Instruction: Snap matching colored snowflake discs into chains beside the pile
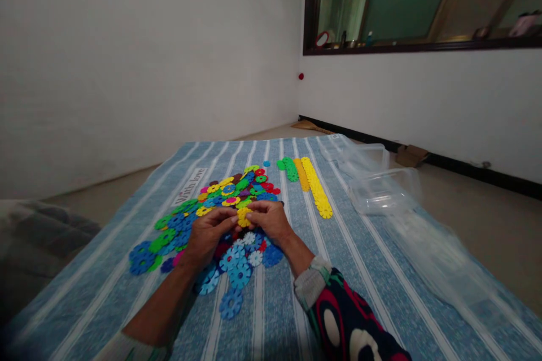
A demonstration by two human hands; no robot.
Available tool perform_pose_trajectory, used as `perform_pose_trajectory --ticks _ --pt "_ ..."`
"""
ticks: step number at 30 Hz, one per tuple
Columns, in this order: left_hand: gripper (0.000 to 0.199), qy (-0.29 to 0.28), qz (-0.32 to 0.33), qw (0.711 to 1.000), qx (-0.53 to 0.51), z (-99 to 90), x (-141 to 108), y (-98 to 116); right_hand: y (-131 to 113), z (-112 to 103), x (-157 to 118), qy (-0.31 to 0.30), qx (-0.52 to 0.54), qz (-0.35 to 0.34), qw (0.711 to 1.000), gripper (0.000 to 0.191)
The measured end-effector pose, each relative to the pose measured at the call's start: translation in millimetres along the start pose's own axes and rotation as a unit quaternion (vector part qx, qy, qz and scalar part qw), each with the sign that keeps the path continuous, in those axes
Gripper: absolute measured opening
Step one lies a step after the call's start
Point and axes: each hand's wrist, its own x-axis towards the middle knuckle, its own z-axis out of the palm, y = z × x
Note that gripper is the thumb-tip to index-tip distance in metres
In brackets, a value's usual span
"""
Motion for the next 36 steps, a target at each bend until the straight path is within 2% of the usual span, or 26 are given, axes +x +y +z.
perform_pose_trajectory --ticks 5,8,12,15,18,20,27,32,36 --pt "0.023 -0.037 -0.002 0.999 0.006 2.7 -1.9 3.9 -12.8 -5.1 -2.7 -0.029 -0.041 -0.015 0.999 0.025" --pt "0.025 -0.060 -0.004 0.998 0.031 5.4 -3.8 5.6 -26.2 -21.0 -8.9 -0.039 -0.105 -0.032 0.993 0.020" --pt "0.025 -0.052 0.012 0.997 0.055 6.1 -3.3 6.1 -55.6 -70.8 -24.8 0.014 -0.233 -0.072 0.970 0.016" --pt "0.025 -0.031 0.030 0.997 0.065 5.1 -1.0 5.9 -76.7 -119.8 -39.6 0.090 -0.352 -0.096 0.927 0.013" --pt "0.027 -0.017 0.043 0.995 0.091 4.6 0.5 5.9 -86.7 -158.7 -50.7 0.127 -0.434 -0.079 0.889 0.020" --pt "0.029 -0.017 0.046 0.993 0.108 4.5 0.5 6.4 -87.1 -172.5 -54.3 0.125 -0.476 -0.055 0.869 0.024" --pt "0.024 -0.006 0.057 0.988 0.143 3.2 0.3 7.4 -81.7 -173.7 -53.1 0.117 -0.587 -0.016 0.801 0.032" --pt "0.022 -0.009 0.070 0.985 0.158 0.7 2.0 4.1 -79.8 -174.6 -53.9 0.136 -0.618 -0.019 0.774 0.033" --pt "0.023 -0.007 0.081 0.982 0.171 -1.3 2.7 2.5 -76.9 -177.2 -54.7 0.154 -0.623 -0.019 0.767 0.036"
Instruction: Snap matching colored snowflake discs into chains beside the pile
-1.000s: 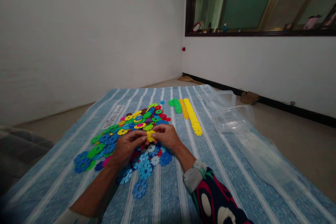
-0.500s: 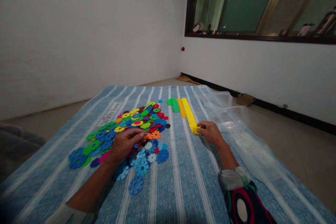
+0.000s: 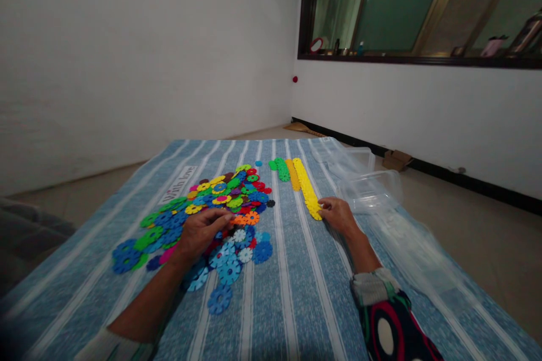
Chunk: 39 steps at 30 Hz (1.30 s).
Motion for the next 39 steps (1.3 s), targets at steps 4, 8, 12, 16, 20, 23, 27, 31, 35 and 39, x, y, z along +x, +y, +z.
perform_pose_trajectory --ticks 4,8,12,16,20,23,27,31,35,39 --pt "0.025 0.012 0.015 1.000 0.015 -1.9 1.0 -2.1 3.1 0.1 -0.6 -0.011 0.004 0.009 1.000 0.039" --pt "0.026 0.030 0.018 0.999 0.018 -3.5 2.8 -7.4 2.6 -1.4 -1.0 -0.032 -0.012 0.016 0.999 0.043" --pt "0.023 0.027 0.016 0.999 0.021 -3.6 3.7 -10.4 -1.6 -1.6 -1.6 -0.054 -0.026 0.020 0.998 0.045" --pt "0.021 0.023 0.019 0.999 0.024 -2.7 3.5 -8.0 -4.1 -0.1 -1.6 -0.053 -0.042 0.019 0.998 0.043" --pt "0.021 0.017 0.012 1.000 0.023 -2.5 3.3 -6.5 -3.5 1.2 -1.0 -0.052 -0.049 0.018 0.997 0.042" --pt "0.021 0.010 0.008 1.000 0.027 -3.0 3.4 -7.1 -3.3 1.7 -0.8 -0.056 -0.046 0.020 0.997 0.042" --pt "0.021 0.015 0.010 0.999 0.035 -3.8 3.5 -7.5 -3.6 1.6 -1.1 -0.062 -0.031 0.016 0.997 0.042" --pt "0.024 0.015 0.011 0.999 0.037 -3.8 3.5 -6.5 -3.3 1.1 -1.2 -0.058 -0.026 0.012 0.998 0.041" --pt "0.024 0.018 0.009 0.999 0.034 -3.8 3.3 -6.5 -2.9 0.3 -1.4 -0.068 -0.027 0.010 0.997 0.040" --pt "0.024 0.023 0.011 0.999 0.034 -4.4 2.7 -5.5 -6.3 -1.4 -4.1 -0.063 -0.072 0.033 0.995 0.043"
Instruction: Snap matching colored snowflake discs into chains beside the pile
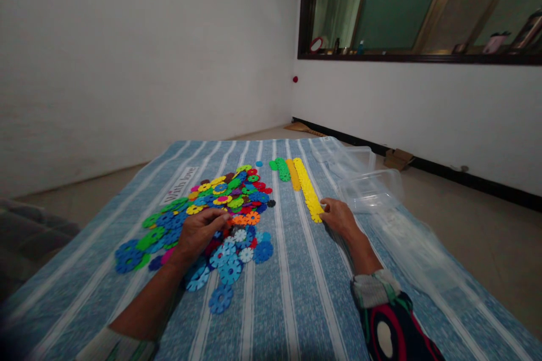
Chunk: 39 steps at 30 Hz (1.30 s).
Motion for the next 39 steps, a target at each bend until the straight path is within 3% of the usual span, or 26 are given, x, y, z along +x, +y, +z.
perform_pose_trajectory --ticks 9,17,27,32,36,39 --pt "0.021 -0.008 0.013 1.000 0.010 -0.7 -0.1 1.8 -31.7 -0.4 -14.3 -0.007 -0.150 0.042 0.988 0.067" --pt "0.022 -0.017 0.003 1.000 0.003 0.8 -0.8 1.6 -35.8 3.9 -16.3 -0.003 -0.170 0.033 0.985 0.053" --pt "0.024 -0.006 0.013 1.000 0.010 -0.9 -0.2 -2.3 -31.9 6.6 -16.6 0.006 -0.167 0.020 0.986 0.053" --pt "0.022 0.046 -0.003 0.998 0.029 -5.4 1.4 -10.7 -28.6 7.5 -18.9 0.029 -0.168 0.018 0.985 0.052" --pt "0.021 0.138 -0.005 0.988 0.074 -14.0 6.0 -19.2 -32.8 10.6 -19.6 0.083 -0.191 0.018 0.978 0.042" --pt "0.021 0.184 0.007 0.976 0.114 -20.1 9.1 -25.9 -44.4 18.5 -22.3 0.108 -0.193 -0.021 0.975 0.037"
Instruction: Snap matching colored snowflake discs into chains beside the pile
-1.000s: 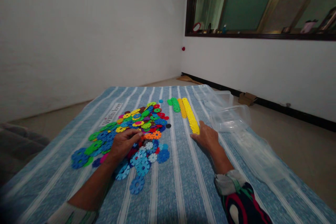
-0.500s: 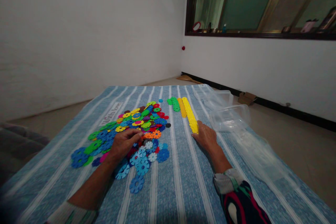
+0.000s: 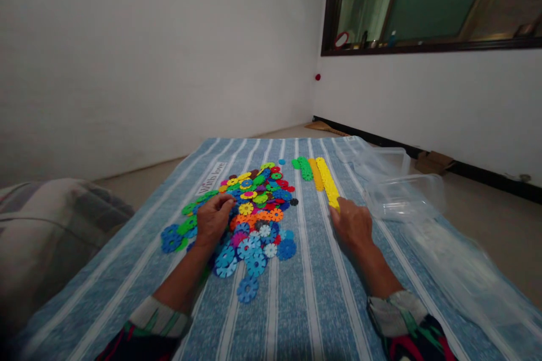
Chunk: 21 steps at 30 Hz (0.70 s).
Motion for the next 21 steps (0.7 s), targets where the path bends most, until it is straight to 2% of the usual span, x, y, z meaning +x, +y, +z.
perform_pose_trajectory --ticks 5,9,13,18,21 --pt "0.022 -0.037 0.047 0.995 0.083 2.1 -1.0 -7.6 -36.5 7.8 -12.6 -0.001 0.043 -0.133 0.990 0.026" --pt "0.019 -0.101 0.117 0.966 0.207 5.4 -6.3 -5.6 -63.8 12.8 -20.9 -0.013 0.081 -0.212 0.974 0.023" --pt "0.017 -0.156 0.131 0.931 0.304 5.6 -10.3 1.6 -87.5 16.1 -16.8 -0.018 0.120 -0.249 0.961 0.021" --pt "0.018 -0.171 0.118 0.919 0.335 4.1 -13.8 7.2 -117.1 27.6 -4.9 -0.018 0.183 -0.272 0.944 0.018" --pt "0.020 -0.172 0.111 0.916 0.345 4.0 -15.3 6.8 -126.2 39.6 -5.6 0.001 0.222 -0.286 0.932 0.016"
